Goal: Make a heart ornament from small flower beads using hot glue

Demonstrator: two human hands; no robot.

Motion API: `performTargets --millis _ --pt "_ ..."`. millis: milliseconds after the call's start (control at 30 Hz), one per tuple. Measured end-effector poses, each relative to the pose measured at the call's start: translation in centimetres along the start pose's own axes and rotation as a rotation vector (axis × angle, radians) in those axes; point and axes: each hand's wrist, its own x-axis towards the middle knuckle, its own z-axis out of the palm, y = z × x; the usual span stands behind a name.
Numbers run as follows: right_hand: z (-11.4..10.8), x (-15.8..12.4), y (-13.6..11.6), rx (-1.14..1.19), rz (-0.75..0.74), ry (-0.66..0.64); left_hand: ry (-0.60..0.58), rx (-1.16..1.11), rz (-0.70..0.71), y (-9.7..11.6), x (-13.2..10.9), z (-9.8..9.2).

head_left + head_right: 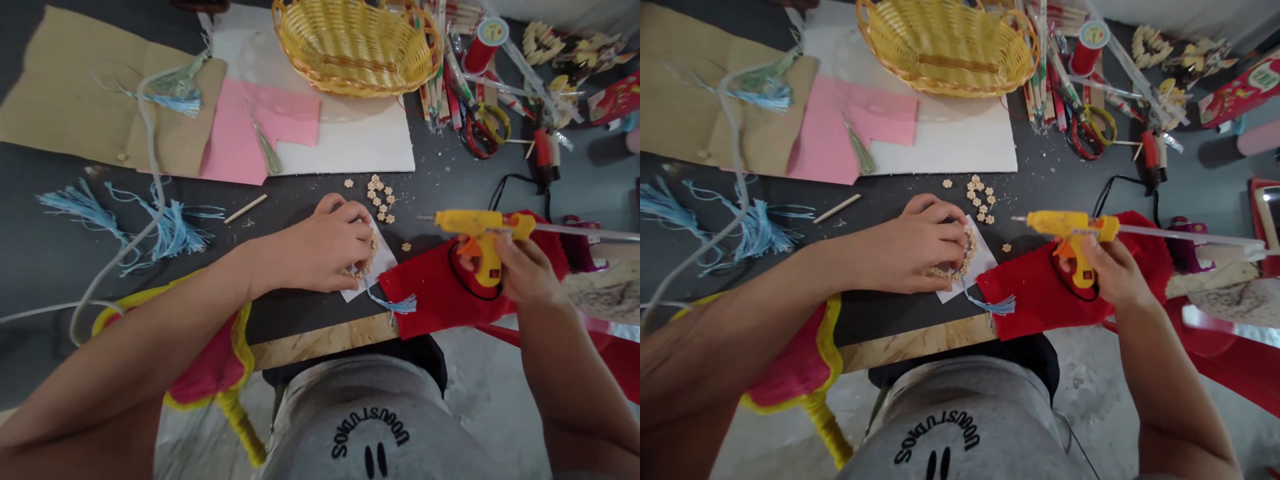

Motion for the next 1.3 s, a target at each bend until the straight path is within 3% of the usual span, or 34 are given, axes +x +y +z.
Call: performTargets --millis 133,333,433,533,600,700,800,967,1300 --pt "-1.0 2.7 0.2 -0.002 0.058 0.078 0.01 0.031 -0.001 0.3 0.0 -0.2" --pt "-2.1 2.5 -1.8 -0.598 0.001 0.269 -0.01 0.084 -0.001 0.2 0.1 -0.1" --pt "-0.5 0.9 -2.5 -0.801 -0.216 0.417 -0.004 0.093 -0.001 0.1 0.0 0.1" --pt "2.6 -0.6 -2.6 -0.753 -0.589 0.267 0.001 0.083 0.001 0.0 0.0 0.4" --pt "5.0 -1.2 -2.3 -0.701 -0.707 0.08 -0.003 0.071 0.004 0.0 0.0 0.5" --pt "7.8 -1.3 -1.7 -0.619 -0.718 -0.039 -0.018 0.048 0.005 0.1 0.1 0.5" --pt "9.0 -0.8 -1.2 -0.575 -0.709 -0.029 -0.037 0.029 -0.016 0.4 0.3 0.2" --pt "9.1 -0.3 -1.0 -0.56 -0.71 -0.039 -0.083 0.001 -0.016 0.4 0.6 0.0" --pt "9.0 -0.3 -0.8 -0.586 -0.746 -0.049 -0.022 0.005 0.022 -0.3 0.5 1.0"
